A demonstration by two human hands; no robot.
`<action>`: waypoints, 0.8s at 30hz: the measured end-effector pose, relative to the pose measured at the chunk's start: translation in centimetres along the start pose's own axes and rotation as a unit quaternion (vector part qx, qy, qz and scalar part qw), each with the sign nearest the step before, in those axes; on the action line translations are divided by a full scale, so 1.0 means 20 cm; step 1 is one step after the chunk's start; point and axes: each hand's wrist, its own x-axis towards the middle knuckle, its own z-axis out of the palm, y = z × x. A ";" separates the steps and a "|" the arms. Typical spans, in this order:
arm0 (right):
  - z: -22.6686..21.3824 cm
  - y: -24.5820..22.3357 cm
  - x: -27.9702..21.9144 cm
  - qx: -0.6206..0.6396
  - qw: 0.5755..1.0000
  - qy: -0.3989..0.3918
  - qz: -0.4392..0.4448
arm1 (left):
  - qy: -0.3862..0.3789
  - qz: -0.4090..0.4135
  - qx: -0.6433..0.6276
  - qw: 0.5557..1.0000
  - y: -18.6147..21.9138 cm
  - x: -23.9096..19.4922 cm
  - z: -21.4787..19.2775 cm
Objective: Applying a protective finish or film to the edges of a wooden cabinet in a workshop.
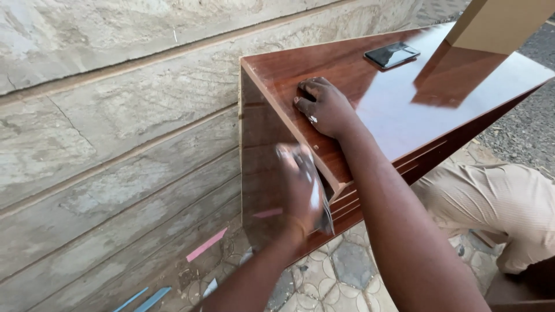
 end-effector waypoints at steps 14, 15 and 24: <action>0.08 0.09 0.08 -0.076 0.997 -0.014 0.004 | -0.050 -0.116 0.064 0.990 0.20 0.17 -0.11; 0.07 0.07 0.08 -0.077 0.997 -0.009 0.002 | -0.051 -0.111 0.062 0.991 0.11 0.12 -0.07; 0.04 -0.11 -0.03 -0.118 0.992 -0.006 -0.039 | 0.098 0.052 0.159 0.981 -0.49 0.47 0.19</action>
